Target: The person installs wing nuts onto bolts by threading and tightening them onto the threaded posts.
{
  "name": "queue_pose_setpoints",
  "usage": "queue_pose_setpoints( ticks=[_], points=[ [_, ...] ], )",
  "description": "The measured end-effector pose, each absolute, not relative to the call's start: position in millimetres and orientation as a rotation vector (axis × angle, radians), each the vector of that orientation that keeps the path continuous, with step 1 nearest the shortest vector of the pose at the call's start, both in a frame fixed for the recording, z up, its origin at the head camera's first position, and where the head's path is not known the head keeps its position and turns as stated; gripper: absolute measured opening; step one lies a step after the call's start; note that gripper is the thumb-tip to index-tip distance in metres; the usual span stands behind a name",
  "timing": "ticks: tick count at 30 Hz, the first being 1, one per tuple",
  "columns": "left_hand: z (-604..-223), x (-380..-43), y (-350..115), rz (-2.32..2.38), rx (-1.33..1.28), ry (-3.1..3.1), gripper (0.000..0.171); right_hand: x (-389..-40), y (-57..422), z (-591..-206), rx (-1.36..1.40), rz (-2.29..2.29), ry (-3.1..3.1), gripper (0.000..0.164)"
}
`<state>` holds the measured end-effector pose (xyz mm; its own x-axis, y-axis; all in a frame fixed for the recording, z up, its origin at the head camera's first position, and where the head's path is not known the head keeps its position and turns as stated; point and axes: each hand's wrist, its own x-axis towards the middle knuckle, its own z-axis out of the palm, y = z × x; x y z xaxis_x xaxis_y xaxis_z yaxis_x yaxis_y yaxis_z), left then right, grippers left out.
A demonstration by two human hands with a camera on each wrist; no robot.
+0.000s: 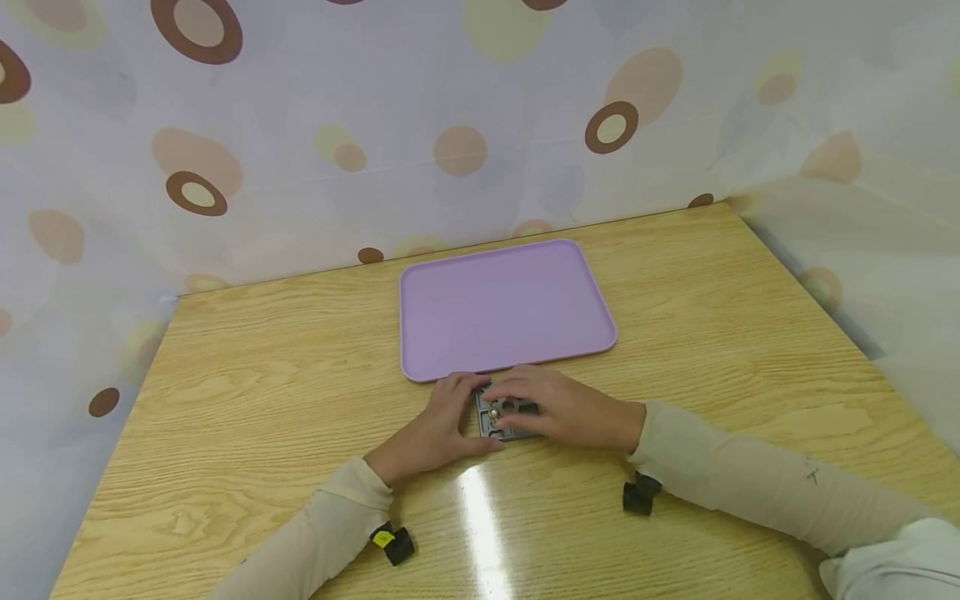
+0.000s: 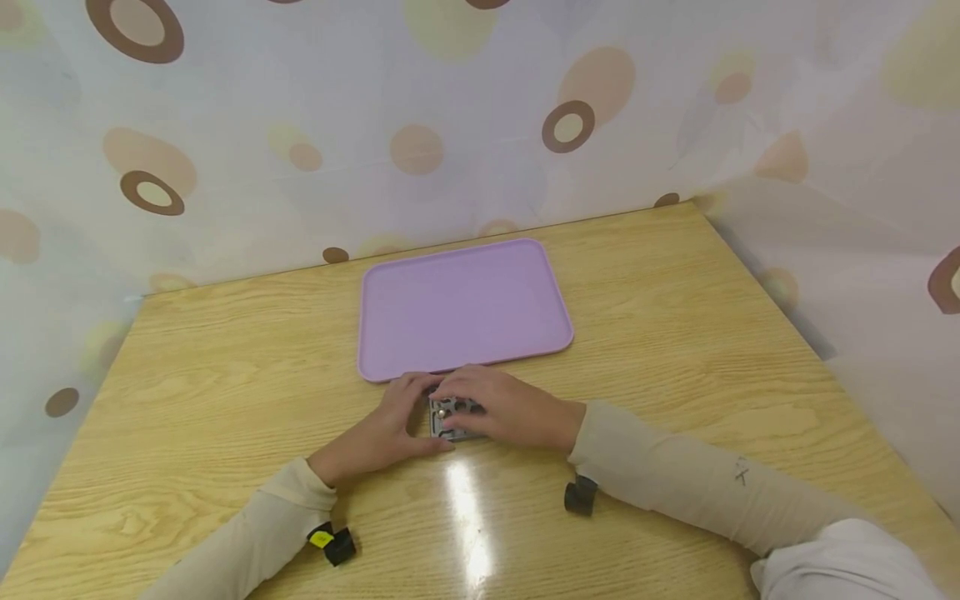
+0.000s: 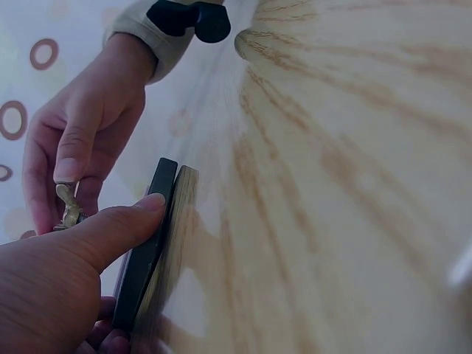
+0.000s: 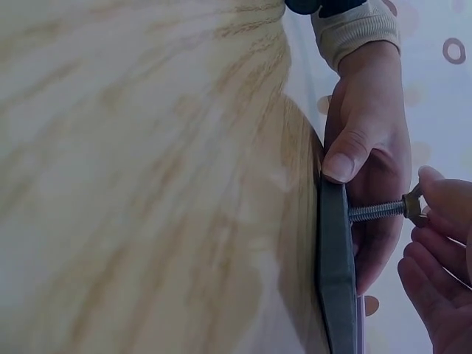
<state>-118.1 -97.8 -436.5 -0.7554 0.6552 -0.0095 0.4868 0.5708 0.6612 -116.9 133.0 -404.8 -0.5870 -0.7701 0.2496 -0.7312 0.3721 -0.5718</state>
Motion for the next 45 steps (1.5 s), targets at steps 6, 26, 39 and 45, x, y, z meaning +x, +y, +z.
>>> queue_pose_setpoints(
  ticks=[6, 26, 39, 45],
  points=[
    [-436, -118, -98, 0.953, 0.947, 2.554, 0.084, -117, 136, -406, -1.348, -1.004, 2.565, 0.040],
    [-438, -119, -97, 0.954, 0.939, 2.556, 0.086, -119, 143, -407, -1.364, -1.065, 2.575, 0.023],
    [-436, -118, -97, 0.982, 0.957, 2.546, 0.085, -119, 143, -410, -1.442, -1.122, 2.547, 0.017],
    [-436, -118, -96, 0.967, 0.940, 2.554, 0.086, -119, 143, -409, -1.433, -1.124, 2.511, 0.017]
  ],
)
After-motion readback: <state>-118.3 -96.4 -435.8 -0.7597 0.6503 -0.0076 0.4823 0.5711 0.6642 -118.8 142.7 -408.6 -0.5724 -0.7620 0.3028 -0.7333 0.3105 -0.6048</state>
